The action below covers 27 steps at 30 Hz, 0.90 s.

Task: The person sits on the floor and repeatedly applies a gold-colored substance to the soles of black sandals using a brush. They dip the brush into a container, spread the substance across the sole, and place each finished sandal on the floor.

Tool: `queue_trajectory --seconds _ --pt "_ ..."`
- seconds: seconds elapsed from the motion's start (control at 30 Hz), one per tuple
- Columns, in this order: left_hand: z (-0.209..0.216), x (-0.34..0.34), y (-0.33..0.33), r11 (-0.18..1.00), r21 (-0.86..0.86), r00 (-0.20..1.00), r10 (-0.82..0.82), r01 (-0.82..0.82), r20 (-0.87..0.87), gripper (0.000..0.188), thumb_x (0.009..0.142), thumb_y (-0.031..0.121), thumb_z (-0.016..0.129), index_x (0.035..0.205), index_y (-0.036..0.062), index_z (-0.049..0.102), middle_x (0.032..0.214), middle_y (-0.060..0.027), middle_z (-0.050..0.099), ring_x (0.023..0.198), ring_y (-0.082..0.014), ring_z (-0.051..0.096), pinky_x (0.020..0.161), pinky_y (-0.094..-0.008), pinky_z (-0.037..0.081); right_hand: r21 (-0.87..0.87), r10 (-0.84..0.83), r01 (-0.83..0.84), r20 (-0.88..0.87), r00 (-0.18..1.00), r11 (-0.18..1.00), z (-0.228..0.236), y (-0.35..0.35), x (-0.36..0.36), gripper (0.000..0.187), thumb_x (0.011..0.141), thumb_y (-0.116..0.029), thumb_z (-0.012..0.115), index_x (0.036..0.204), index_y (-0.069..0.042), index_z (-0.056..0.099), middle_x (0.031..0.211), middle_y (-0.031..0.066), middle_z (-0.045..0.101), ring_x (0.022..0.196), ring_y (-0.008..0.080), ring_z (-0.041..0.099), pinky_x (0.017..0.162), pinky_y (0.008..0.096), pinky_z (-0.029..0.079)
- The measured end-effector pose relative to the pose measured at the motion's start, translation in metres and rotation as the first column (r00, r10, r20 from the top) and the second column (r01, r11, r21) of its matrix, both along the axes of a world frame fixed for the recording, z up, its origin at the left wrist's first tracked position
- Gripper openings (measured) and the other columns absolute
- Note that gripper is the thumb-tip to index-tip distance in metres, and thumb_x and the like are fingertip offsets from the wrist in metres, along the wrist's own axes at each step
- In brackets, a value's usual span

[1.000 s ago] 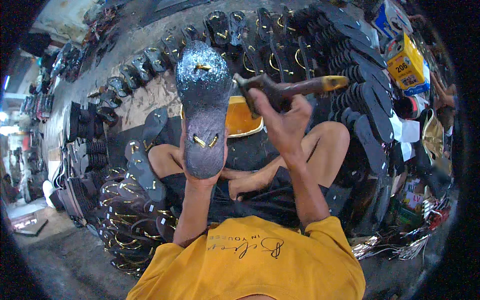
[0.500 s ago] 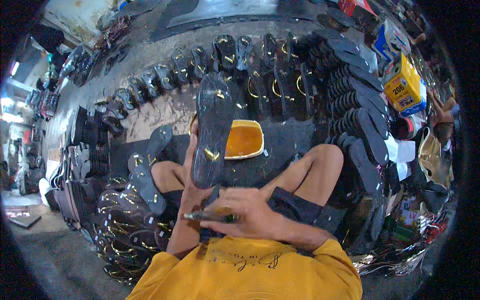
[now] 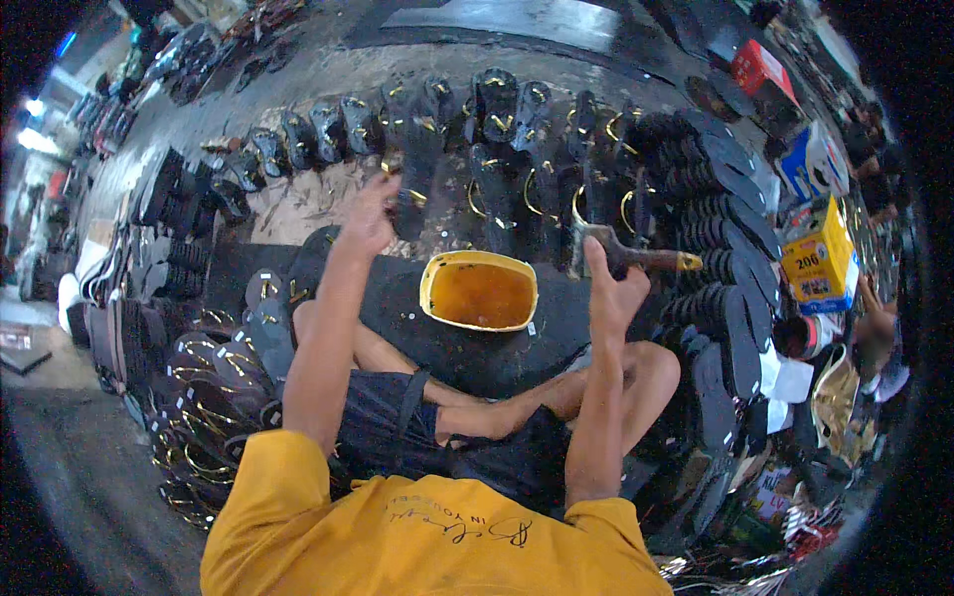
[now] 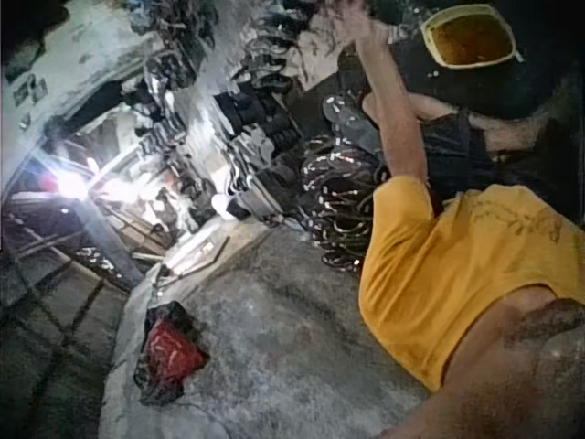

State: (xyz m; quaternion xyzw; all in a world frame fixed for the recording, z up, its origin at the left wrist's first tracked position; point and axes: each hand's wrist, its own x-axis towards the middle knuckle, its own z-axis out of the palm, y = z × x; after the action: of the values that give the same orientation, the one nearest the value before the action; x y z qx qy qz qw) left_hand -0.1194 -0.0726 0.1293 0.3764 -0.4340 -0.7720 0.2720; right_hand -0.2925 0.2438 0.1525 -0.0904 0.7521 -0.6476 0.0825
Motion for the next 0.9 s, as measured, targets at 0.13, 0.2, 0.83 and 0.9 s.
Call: queue_trajectory --seconds 0.13,0.2,0.83,0.9 --pt "-0.132 0.0 -0.01 0.982 -0.155 0.994 -0.11 0.108 -0.001 0.023 0.099 0.007 0.057 0.122 0.0066 0.064 0.118 -0.0154 0.069 0.109 -0.0307 0.067 0.097 -0.0522 0.056 0.049 -0.025 0.028 -0.048 0.999 0.998 -0.02 0.002 0.003 0.037 0.087 -0.028 0.085 0.105 0.002 0.076 0.097 0.0059 0.075 0.085 0.0144 0.066 0.082 0.0317 0.053" --pt "-0.158 0.003 -0.015 0.913 0.4 0.98 -0.001 0.082 -0.197 0.035 0.093 0.008 0.063 0.128 0.0057 0.064 0.118 -0.0187 0.071 0.113 -0.0337 0.067 0.102 -0.0467 0.054 0.156 -0.04 0.034 0.037 0.999 0.987 -0.021 -0.004 0.012 0.047 0.087 -0.035 0.085 0.108 0.005 0.074 0.102 0.0103 0.074 0.091 0.0179 0.066 0.085 0.0338 0.053" --pt "-0.132 0.487 -0.21 0.933 -0.162 -0.496 0.312 0.322 0.81 0.055 0.082 0.036 0.083 0.13 0.0129 0.067 0.133 -0.0197 0.067 0.12 -0.0445 0.066 0.097 -0.0574 0.055 0.711 0.637 -0.342 -0.191 0.747 0.614 -0.019 -0.043 0.073 0.02 0.09 -0.024 0.08 0.1 -0.007 0.076 0.091 0.0107 0.075 0.086 0.0284 0.069 0.079 0.0393 0.053" --pt "-0.142 0.492 -0.21 0.921 -0.196 -0.501 0.352 0.337 0.791 0.052 0.083 0.035 0.081 0.128 0.0114 0.069 0.13 -0.0195 0.069 0.118 -0.0451 0.067 0.097 -0.0576 0.055 0.704 0.66 -0.259 -0.382 0.647 0.661 -0.028 -0.044 0.08 0.018 0.09 -0.028 0.078 0.095 -0.011 0.075 0.088 0.0108 0.072 0.083 0.0327 0.065 0.076 0.045 0.052"
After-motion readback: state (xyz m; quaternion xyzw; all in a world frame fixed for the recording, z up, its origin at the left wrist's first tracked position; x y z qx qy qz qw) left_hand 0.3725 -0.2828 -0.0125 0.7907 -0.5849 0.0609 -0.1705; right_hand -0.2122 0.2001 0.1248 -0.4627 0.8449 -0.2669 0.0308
